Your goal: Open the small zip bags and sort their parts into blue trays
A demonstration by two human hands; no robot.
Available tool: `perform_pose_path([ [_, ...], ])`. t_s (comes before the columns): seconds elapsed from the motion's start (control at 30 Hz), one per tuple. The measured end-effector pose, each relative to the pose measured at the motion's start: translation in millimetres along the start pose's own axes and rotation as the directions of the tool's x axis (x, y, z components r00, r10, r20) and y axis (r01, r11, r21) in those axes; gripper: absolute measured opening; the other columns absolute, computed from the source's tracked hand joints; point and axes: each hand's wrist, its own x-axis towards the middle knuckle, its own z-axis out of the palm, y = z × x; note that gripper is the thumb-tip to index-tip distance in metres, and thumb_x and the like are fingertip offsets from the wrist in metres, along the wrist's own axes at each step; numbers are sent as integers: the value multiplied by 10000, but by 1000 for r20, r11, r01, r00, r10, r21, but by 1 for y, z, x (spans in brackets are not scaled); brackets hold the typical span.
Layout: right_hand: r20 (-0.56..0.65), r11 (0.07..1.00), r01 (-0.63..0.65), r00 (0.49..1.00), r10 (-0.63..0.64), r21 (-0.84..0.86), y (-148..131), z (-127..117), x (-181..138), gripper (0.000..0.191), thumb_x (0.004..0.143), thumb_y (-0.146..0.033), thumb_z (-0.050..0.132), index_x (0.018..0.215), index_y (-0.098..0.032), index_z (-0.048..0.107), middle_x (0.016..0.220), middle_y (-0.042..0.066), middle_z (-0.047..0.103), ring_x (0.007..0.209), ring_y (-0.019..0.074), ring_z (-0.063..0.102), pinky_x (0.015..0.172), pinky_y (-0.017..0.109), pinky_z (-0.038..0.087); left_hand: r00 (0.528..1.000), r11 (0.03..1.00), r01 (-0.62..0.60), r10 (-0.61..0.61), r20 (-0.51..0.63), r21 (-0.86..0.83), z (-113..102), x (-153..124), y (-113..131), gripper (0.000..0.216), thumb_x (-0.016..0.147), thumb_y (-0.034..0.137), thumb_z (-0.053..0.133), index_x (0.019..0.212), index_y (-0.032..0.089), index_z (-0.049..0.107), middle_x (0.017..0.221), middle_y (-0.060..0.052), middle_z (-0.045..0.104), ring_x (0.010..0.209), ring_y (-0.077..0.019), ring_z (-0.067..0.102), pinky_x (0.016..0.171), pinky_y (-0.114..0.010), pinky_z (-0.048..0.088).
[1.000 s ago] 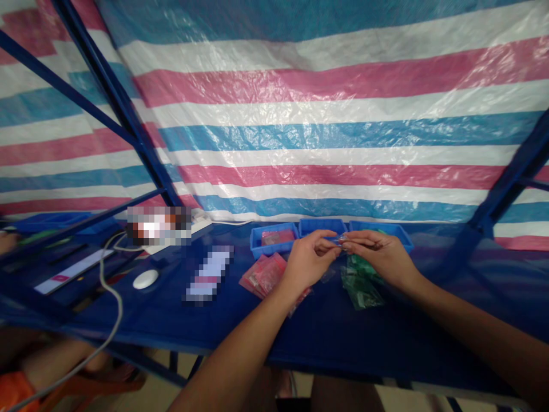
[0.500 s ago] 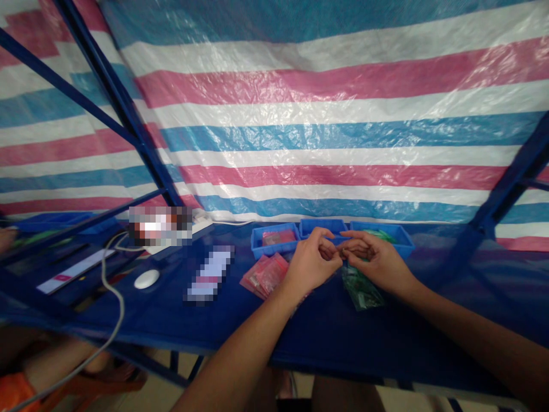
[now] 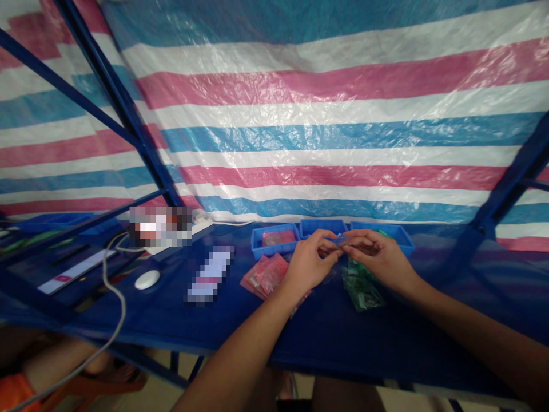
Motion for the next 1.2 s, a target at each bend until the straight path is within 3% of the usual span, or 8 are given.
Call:
perform_pose_path([
  [0.37, 60, 1000, -21, 998, 22, -2, 5, 5, -2, 446, 831, -508, 852, 1142, -243, 676, 998, 72, 802, 952, 255, 785, 897, 400, 638, 995, 991, -90, 94, -29, 102, -1, -2, 9, 312, 879, 160, 701, 1182, 213, 647, 924, -11, 785, 824, -158, 741, 782, -267, 575],
  [0.5, 72, 1000, -14, 997, 13, 10, 5, 4, -3, 401, 848, -476, 847, 1139, -247, 693, 1082, 81, 809, 1017, 270, 783, 936, 409, 624, 995, 993, -91, 93, -22, 79, -1, -2, 10, 339, 857, 135, 695, 1185, 208, 650, 982, -28, 786, 864, -162, 746, 791, -266, 579],
  [0.7, 80, 999, -40, 996, 37, 32, 4, 4, -3, 436, 839, -486, 861, 1151, -230, 696, 1020, 81, 821, 955, 251, 786, 894, 392, 630, 993, 991, -108, 111, -39, 76, -1, -2, 11, 362, 825, 113, 703, 1171, 203, 643, 962, -16, 767, 841, -152, 720, 817, -275, 570],
  [0.9, -23, 998, -60, 998, 60, 21, 2, -1, -1, 447, 781, -554, 885, 1050, -224, 748, 997, 98, 831, 883, 273, 785, 835, 418, 643, 986, 985, -79, 100, -131, 156, -6, -2, 14, 197, 914, 263, 705, 1097, 194, 682, 864, -16, 711, 771, -153, 668, 716, -262, 526],
  [1.0, -107, 998, 6, 994, -12, -61, 2, -4, 0, 347, 821, -523, 859, 1002, -239, 776, 1008, 90, 820, 906, 280, 775, 886, 454, 628, 998, 999, -21, 24, -63, 44, -7, -3, 15, 319, 1010, 420, 620, 1237, 203, 681, 826, -13, 728, 726, -153, 682, 689, -256, 529],
  [1.07, -92, 979, 102, 989, -119, -176, 0, -5, -1, 243, 880, -483, 811, 983, -263, 796, 1053, 83, 806, 979, 291, 761, 966, 489, 598, 1000, 998, -2, 2, 4, -65, -6, -4, 15, 384, 1049, 471, 548, 1293, 209, 688, 958, -45, 776, 813, -168, 735, 739, -262, 564],
  [1.2, 38, 879, 304, 949, -313, -366, -4, -5, 0, 111, 934, -401, 752, 950, -315, 820, 1227, 72, 751, 1181, 307, 693, 1080, 516, 530, 1000, 993, -8, 8, 2, -117, -2, -4, 10, 385, 1050, 489, 542, 1122, 188, 772, 1047, -67, 794, 944, -196, 753, 860, -287, 589],
])
